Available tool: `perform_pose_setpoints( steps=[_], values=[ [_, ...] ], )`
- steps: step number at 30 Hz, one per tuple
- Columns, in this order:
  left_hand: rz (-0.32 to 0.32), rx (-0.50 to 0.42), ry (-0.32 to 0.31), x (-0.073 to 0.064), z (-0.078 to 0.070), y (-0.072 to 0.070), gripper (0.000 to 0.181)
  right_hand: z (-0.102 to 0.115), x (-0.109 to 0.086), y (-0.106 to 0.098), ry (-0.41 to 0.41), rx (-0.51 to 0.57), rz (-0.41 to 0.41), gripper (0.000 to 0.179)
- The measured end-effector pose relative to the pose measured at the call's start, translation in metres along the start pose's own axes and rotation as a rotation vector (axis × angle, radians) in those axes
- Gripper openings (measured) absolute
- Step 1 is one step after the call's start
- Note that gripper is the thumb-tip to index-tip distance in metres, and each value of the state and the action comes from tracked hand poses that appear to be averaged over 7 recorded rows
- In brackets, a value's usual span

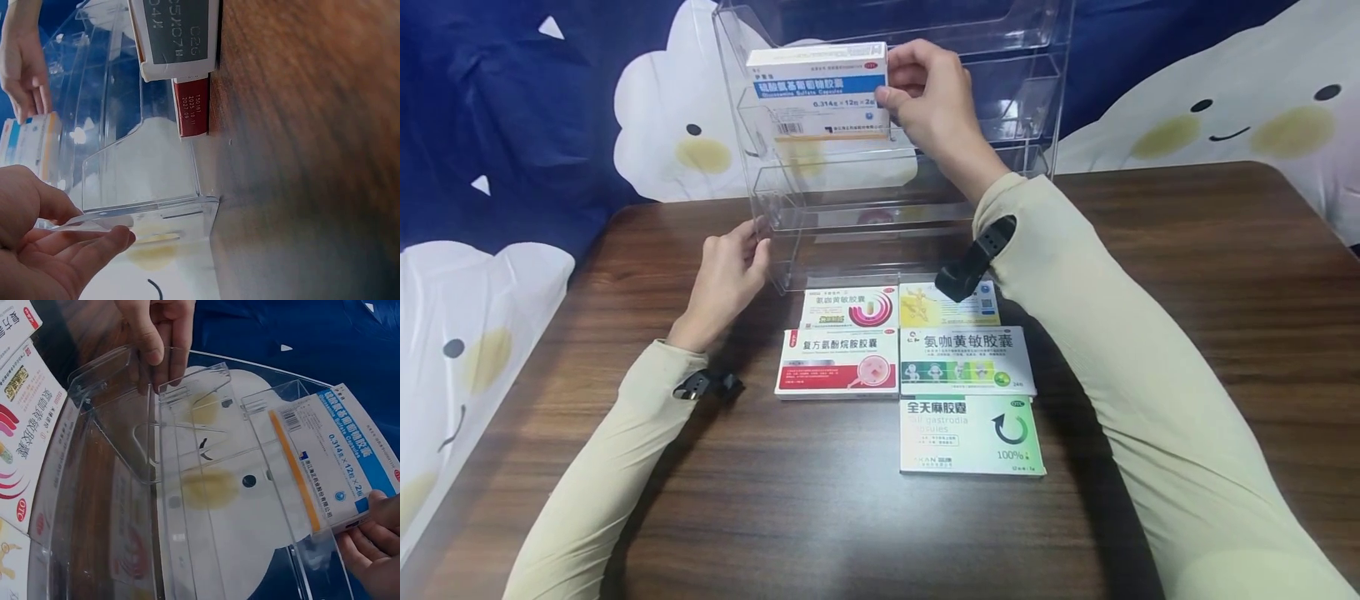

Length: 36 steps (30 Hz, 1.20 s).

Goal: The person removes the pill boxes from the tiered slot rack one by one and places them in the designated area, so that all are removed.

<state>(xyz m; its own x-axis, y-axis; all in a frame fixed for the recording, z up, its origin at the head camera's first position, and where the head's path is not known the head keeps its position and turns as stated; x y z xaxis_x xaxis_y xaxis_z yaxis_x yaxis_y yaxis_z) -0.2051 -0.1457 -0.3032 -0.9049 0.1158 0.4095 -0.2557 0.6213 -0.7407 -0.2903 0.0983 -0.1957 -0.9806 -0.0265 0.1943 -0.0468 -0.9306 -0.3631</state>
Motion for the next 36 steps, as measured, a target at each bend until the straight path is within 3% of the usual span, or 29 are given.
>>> perform_pose_setpoints(
  steps=[6,12,21,25,29,36],
  values=[
    [0.003,-0.036,-0.014,-0.007,0.013,0.011,0.025,-0.001,0.0,0.002,-0.047,0.022,-0.017,0.032],
    [0.003,-0.005,-0.034,-0.004,0.018,0.007,0.026,0.002,0.002,0.003,-0.083,0.064,-0.004,0.033],
    [0.004,0.023,-0.046,0.0,0.022,-0.001,0.026,-0.007,0.003,0.0,-0.072,0.067,0.027,0.03],
    [-0.004,0.031,-0.037,0.001,0.023,0.0,0.025,-0.015,-0.006,-0.006,-0.124,0.04,0.084,0.025],
    [-0.005,0.034,-0.035,0.0,0.023,0.0,0.025,-0.023,-0.015,-0.011,-0.148,0.101,0.164,0.023],
    [-0.007,0.034,-0.026,0.001,0.023,0.0,0.025,-0.039,-0.031,-0.017,-0.08,0.214,0.183,0.023]
  ],
)
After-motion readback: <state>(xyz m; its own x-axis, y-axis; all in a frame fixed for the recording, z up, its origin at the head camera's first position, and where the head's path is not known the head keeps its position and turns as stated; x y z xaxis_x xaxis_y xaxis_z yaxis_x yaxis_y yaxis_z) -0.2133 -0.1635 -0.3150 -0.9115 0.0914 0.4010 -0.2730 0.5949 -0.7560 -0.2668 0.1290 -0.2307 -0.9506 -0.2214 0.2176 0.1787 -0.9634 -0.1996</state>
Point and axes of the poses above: each hand's wrist, its own x-axis towards the middle knuckle, its own y-axis out of the palm, z = x × y, the point moved 3 cm from there along x, towards the middle knuckle, and after that the axes turned 3 degrees about x, right-handed, at the moved point
